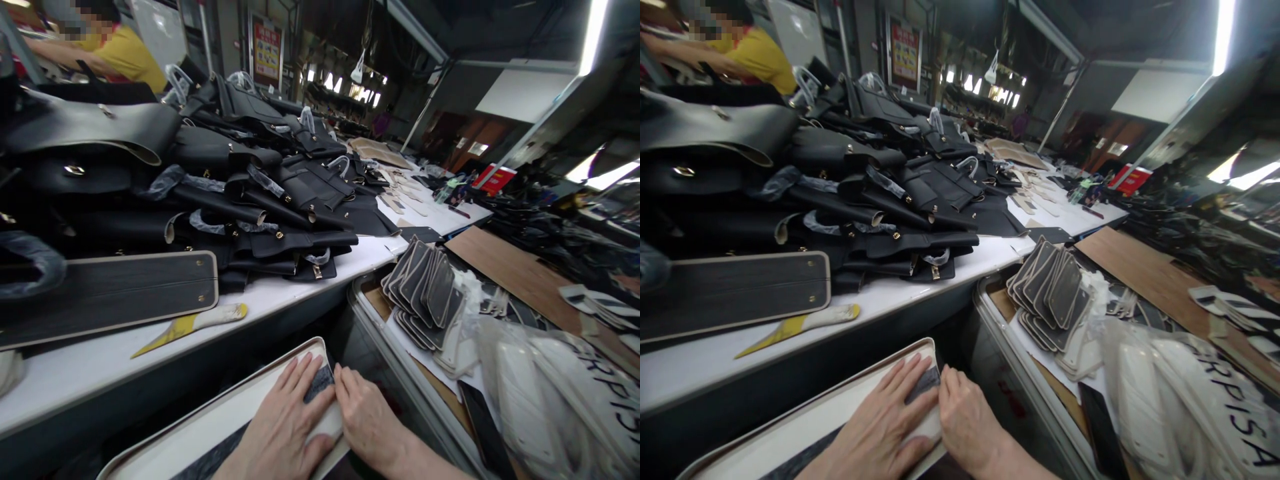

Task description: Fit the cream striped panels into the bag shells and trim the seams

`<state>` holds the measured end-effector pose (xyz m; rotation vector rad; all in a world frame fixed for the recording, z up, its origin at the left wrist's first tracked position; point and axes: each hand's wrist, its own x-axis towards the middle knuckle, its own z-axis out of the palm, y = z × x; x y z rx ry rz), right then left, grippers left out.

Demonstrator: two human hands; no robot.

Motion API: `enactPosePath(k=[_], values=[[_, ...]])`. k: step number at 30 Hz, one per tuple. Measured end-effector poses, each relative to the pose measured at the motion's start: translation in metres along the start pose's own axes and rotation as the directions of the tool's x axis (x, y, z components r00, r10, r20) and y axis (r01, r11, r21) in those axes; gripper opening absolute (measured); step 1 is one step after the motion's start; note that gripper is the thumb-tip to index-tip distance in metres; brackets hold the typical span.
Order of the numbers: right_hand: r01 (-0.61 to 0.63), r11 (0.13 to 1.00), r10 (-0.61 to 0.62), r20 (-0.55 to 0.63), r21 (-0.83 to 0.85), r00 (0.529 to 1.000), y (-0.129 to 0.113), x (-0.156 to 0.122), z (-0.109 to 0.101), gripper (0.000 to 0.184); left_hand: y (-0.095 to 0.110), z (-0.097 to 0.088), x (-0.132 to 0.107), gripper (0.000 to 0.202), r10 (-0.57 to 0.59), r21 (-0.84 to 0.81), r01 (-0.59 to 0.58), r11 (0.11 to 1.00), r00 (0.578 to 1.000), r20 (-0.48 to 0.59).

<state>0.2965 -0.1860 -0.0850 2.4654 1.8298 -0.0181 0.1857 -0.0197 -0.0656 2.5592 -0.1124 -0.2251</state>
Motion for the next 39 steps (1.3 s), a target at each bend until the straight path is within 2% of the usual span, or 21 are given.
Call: enactPosePath(k=[3, 6, 8, 10, 12, 14, 17, 20, 23, 27, 33, 36, 39], values=[[-0.061, 0.996, 0.061, -0.003, 0.072, 0.998, -0.001, 0.001, -0.010, 0.045, -0.003, 0.007, -0.003, 0.070, 0.008, 0.012, -0.008, 1.000, 1.000, -0.030], [-0.171, 0.931, 0.181, -0.004, 0.322, 0.983, 0.003, 0.006, -0.021, 0.029, -0.004, 0.012, -0.006, 0.071, 0.009, 0.031, -0.008, 0.999, 0.999, -0.046], [-0.238, 0.810, 0.272, 0.015, 0.535, 0.962, 0.009, 0.011, -0.025, 0.032, -0.003, 0.013, -0.007, 0.070, 0.008, 0.042, -0.006, 0.999, 0.998, -0.054], [-0.285, 0.676, 0.344, 0.051, 0.679, 0.938, 0.016, 0.017, -0.024, 0.040, -0.002, 0.013, -0.007, 0.069, 0.011, 0.050, -0.008, 0.999, 0.998, -0.068], [-0.325, 0.581, 0.393, 0.092, 0.746, 0.915, 0.023, 0.023, -0.021, 0.040, -0.002, 0.013, -0.008, 0.069, 0.022, 0.054, -0.017, 0.998, 0.996, -0.085], [-0.368, 0.488, 0.412, 0.163, 0.791, 0.896, 0.030, 0.028, -0.017, 0.033, -0.002, 0.013, -0.008, 0.069, 0.029, 0.054, -0.023, 0.998, 0.995, -0.096], [-0.442, 0.287, 0.369, 0.328, 0.850, 0.870, 0.040, 0.036, -0.010, 0.024, -0.004, 0.014, -0.008, 0.071, 0.029, 0.047, -0.025, 0.999, 0.995, -0.098], [-0.508, 0.111, 0.265, 0.467, 0.854, 0.844, 0.050, 0.044, -0.007, 0.035, -0.005, 0.012, -0.008, 0.071, 0.021, 0.031, -0.018, 0.999, 0.996, -0.083], [-0.601, 0.001, 0.113, 0.597, 0.800, 0.795, 0.060, 0.050, -0.003, 0.047, -0.005, 0.009, -0.008, 0.072, 0.008, 0.001, -0.008, 1.000, 0.998, -0.057], [-0.724, -0.056, -0.067, 0.721, 0.687, 0.689, 0.073, 0.055, 0.003, 0.054, -0.006, 0.008, -0.007, 0.072, 0.007, -0.045, -0.009, 0.999, 0.999, -0.045], [-0.841, 0.003, -0.169, 0.829, 0.541, 0.533, 0.083, 0.070, 0.003, 0.057, -0.015, 0.021, -0.004, 0.074, 0.034, -0.129, -0.048, 0.990, 0.993, -0.111], [-0.858, 0.042, -0.146, 0.853, 0.512, 0.501, 0.081, 0.077, -0.001, 0.057, -0.018, 0.024, -0.001, 0.079, 0.027, -0.162, -0.049, 0.985, 0.990, -0.138], [-0.847, 0.056, -0.096, 0.847, 0.529, 0.522, 0.074, 0.077, -0.007, 0.055, -0.017, 0.020, 0.001, 0.089, -0.018, -0.222, 0.000, 0.975, 0.997, -0.077]])
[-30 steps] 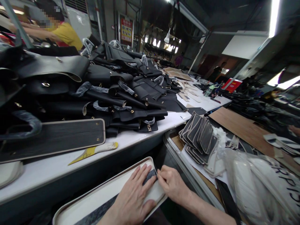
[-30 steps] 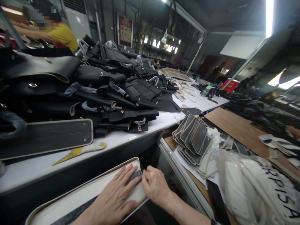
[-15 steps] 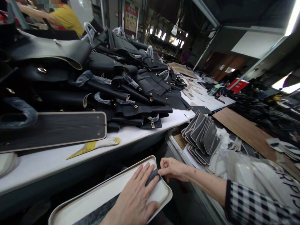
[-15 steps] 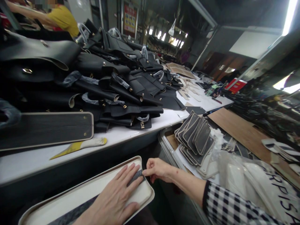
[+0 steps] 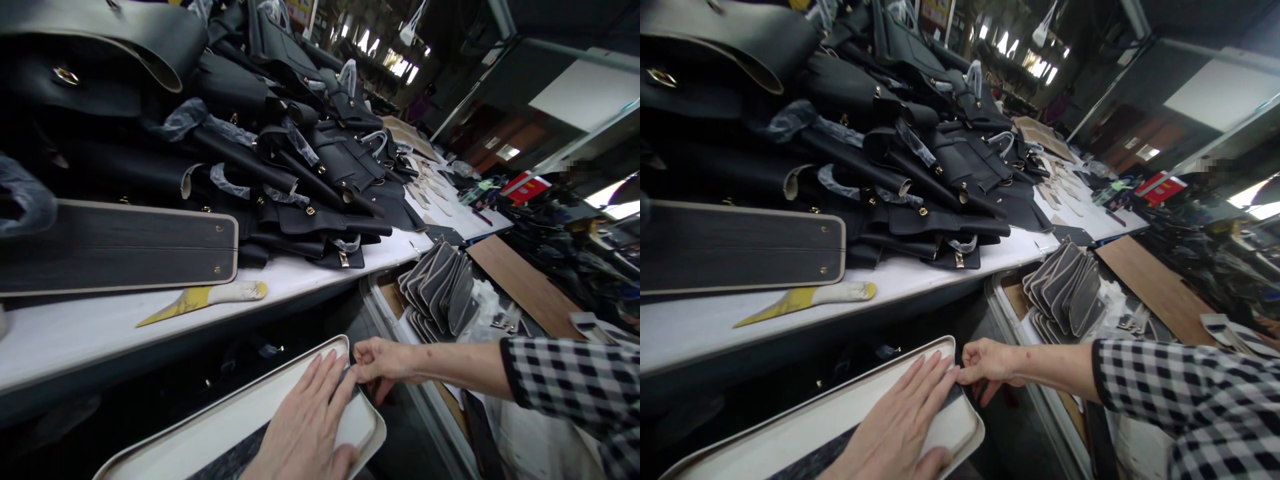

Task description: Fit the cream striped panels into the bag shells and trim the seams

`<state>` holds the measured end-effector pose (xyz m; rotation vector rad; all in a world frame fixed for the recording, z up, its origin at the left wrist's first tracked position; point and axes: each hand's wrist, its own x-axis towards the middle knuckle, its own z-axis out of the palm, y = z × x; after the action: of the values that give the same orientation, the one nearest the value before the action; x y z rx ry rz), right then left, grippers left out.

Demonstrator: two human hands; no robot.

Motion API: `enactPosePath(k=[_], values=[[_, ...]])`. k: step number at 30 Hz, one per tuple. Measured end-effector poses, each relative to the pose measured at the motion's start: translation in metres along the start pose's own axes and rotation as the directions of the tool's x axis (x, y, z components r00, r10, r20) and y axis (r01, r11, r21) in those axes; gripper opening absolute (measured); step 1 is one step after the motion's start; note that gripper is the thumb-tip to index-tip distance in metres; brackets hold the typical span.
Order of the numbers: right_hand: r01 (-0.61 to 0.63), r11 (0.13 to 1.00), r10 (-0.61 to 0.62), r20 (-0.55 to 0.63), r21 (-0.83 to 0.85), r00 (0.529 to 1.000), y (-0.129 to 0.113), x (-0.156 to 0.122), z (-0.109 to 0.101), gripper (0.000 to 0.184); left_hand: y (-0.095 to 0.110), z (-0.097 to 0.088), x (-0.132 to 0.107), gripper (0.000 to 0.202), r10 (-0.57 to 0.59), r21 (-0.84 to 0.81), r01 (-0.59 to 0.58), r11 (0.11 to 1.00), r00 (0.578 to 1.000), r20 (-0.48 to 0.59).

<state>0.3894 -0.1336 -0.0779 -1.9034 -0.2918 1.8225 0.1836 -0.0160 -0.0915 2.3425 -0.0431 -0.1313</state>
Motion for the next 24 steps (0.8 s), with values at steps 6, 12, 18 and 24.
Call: enactPosePath(k=[6, 12, 18, 24], values=[[0.049, 0.999, -0.049, -0.100, -0.011, 0.994, 0.001, -0.010, 0.010, 0.048, 0.007, -0.002, -0.002, 0.096, -0.087, -0.031, 0.087, 0.996, 0.996, 0.003], [0.120, 0.991, -0.129, -0.204, -0.058, 0.970, 0.009, -0.013, 0.020, 0.029, 0.025, 0.024, 0.012, 0.097, -0.050, 0.054, 0.057, 0.997, 0.991, -0.127], [0.164, 0.974, -0.196, -0.220, -0.157, 0.956, 0.012, -0.018, 0.025, 0.031, 0.037, 0.002, 0.022, 0.073, -0.178, -0.013, 0.184, 0.983, 0.931, -0.319], [0.101, 0.973, -0.148, -0.226, -0.208, 0.963, 0.010, -0.030, 0.026, 0.031, 0.047, -0.032, -0.020, 0.033, -0.019, 0.137, 0.130, 0.982, 0.790, -0.613]])
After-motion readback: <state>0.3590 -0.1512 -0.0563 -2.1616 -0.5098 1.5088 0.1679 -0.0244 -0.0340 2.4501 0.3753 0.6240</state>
